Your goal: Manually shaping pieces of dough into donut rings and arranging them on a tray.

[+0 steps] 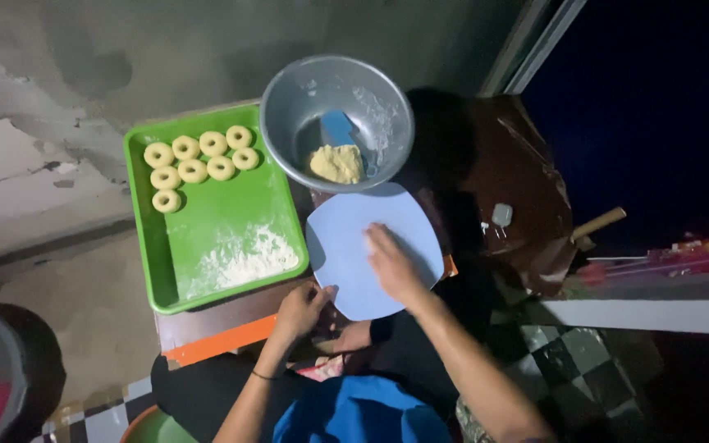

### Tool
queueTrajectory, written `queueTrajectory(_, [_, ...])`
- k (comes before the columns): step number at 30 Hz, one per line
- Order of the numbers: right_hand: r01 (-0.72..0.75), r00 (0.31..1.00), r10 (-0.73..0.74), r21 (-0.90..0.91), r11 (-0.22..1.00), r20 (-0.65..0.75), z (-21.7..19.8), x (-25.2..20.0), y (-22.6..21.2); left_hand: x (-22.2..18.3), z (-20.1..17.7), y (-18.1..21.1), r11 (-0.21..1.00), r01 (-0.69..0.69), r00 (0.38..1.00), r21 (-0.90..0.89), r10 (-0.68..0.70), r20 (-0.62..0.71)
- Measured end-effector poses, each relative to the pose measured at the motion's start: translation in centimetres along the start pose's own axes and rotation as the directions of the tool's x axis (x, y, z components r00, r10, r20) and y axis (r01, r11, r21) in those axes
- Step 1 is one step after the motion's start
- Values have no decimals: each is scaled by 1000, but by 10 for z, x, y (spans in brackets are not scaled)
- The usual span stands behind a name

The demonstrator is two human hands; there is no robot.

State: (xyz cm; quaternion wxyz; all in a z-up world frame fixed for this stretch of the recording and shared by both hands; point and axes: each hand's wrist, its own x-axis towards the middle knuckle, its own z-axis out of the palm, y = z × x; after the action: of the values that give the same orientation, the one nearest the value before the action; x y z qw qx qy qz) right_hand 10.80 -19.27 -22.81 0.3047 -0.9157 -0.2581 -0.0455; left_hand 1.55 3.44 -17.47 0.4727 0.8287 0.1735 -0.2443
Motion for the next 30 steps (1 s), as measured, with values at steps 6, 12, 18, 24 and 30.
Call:
queueTrajectory(6, [71,978,-81,-58,996,-194,-14,10,-6,7,-7,-2,1000,5,998,-13,-4,58])
queueTrajectory(12, [165,983,-184,-338,927,-25,2,10,-19,-7,-10,17,999,22,998,-32,-20,57])
queueTrajectory(18, [-114,968,157,-211,971,197,-11,43,-55,20,-2,-2,1000,-2,998,-9,2,66])
queueTrajectory(24, [-114,944,165,-187,976,286,-14,35,-55,18,2,-3,998,42,999,-42,-41,22])
queueTrajectory(30, [-84,932,169,-263,961,319,-9,41,-46,17,3,-4,999,29,999,-30,-28,42])
